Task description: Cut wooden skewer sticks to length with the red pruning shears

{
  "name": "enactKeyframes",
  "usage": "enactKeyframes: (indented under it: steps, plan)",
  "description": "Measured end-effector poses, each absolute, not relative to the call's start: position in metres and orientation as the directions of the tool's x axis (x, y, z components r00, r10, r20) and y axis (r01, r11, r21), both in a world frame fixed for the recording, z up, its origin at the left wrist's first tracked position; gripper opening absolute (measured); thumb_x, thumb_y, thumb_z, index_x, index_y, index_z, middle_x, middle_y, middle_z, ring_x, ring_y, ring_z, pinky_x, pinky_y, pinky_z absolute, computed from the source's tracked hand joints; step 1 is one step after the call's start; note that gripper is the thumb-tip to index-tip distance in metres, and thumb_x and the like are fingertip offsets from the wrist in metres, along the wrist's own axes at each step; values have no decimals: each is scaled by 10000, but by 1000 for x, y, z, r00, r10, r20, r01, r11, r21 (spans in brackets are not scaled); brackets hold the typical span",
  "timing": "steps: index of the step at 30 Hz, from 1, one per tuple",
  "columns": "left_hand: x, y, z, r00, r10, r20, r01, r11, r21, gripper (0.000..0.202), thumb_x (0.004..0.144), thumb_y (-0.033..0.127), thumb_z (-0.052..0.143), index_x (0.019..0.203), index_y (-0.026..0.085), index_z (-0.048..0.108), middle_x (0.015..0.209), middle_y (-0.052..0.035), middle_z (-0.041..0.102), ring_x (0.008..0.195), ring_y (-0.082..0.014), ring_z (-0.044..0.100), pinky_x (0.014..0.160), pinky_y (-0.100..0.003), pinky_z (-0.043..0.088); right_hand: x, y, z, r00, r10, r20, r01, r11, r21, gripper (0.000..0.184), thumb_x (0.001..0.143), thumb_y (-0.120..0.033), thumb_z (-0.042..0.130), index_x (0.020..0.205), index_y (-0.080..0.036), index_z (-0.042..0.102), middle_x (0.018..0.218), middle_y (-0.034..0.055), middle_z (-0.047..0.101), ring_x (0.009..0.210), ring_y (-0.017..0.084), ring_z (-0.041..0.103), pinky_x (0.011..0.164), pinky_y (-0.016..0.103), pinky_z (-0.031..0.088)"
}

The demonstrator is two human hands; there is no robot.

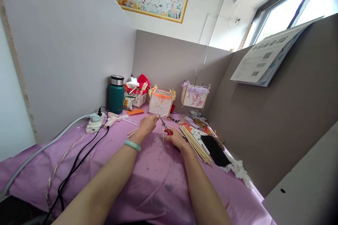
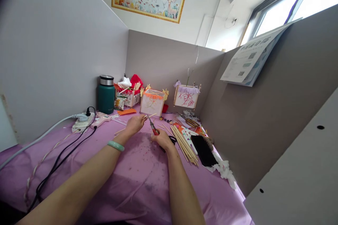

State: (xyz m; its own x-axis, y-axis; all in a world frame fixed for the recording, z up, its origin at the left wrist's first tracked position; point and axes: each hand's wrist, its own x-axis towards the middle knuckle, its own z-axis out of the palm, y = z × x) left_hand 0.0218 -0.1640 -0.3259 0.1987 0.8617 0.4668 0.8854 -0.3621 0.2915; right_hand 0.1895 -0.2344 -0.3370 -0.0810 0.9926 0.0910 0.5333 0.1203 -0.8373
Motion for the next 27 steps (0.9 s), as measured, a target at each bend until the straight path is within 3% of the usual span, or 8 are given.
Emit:
enactKeyframes:
  steps: [6, 10, 15, 21, 24, 27]
  plan:
    - [19, -159, -327, 85, 887, 455, 916, -249, 315, 382, 935, 365, 262, 1079, 215, 582, 934, -126, 666, 870, -232, 628, 710, -314, 419, 191, -242, -319, -27, 1000, 1, 536, 16, -844, 303, 648, -316, 587, 912, -167, 598, 780, 22, 592, 652, 140, 516, 548, 235, 354]
    - [16, -155, -333, 112, 933, 343, 932, -218, 289, 327, 906, 329, 360, 1096, 173, 575, 1059, -143, 625, 965, -234, 599, 767, -314, 434, 190, -243, -314, 163, 984, 69, 807, -92, -584, 492, 672, -554, 588, 940, -143, 620, 907, 122, 627, 824, 246, 579, 699, 334, 412]
    - [21, -160, -341, 216, 943, 254, 944, -268, 192, 333, 812, 299, 526, 1086, 125, 599, 1130, -175, 574, 1082, -285, 520, 857, -362, 425, 178, -244, -339, 278, 948, 156, 929, -224, -296, 787, 593, -708, 588, 1106, -111, 593, 1194, 242, 521, 1137, 396, 442, 885, 512, 342]
    - [19, -158, -343, 221, 953, 208, 950, -259, 177, 394, 835, 409, 472, 1083, 140, 618, 1121, -187, 582, 1066, -289, 537, 862, -384, 431, 182, -248, -346, 218, 959, 181, 941, -158, -301, 760, 639, -735, 543, 1120, -149, 598, 1221, 219, 516, 1189, 383, 390, 912, 508, 320]
    - [21, -149, -337, 197, 961, 196, 949, -237, 206, 432, 815, 461, 494, 1049, 128, 639, 1099, -192, 599, 1043, -300, 555, 837, -383, 445, 189, -245, -339, 176, 965, 193, 947, -112, -302, 638, 662, -667, 582, 1047, -161, 637, 1172, 198, 557, 1150, 369, 428, 902, 470, 332]
    - [24, -128, -323, 161, 960, 230, 953, -211, 215, 375, 769, 391, 582, 1000, 105, 657, 1067, -204, 613, 1024, -312, 560, 826, -380, 446, 189, -234, -327, 111, 957, 270, 956, -29, -291, 504, 721, -549, 597, 1009, -140, 657, 1091, 200, 595, 1102, 344, 480, 888, 412, 341]
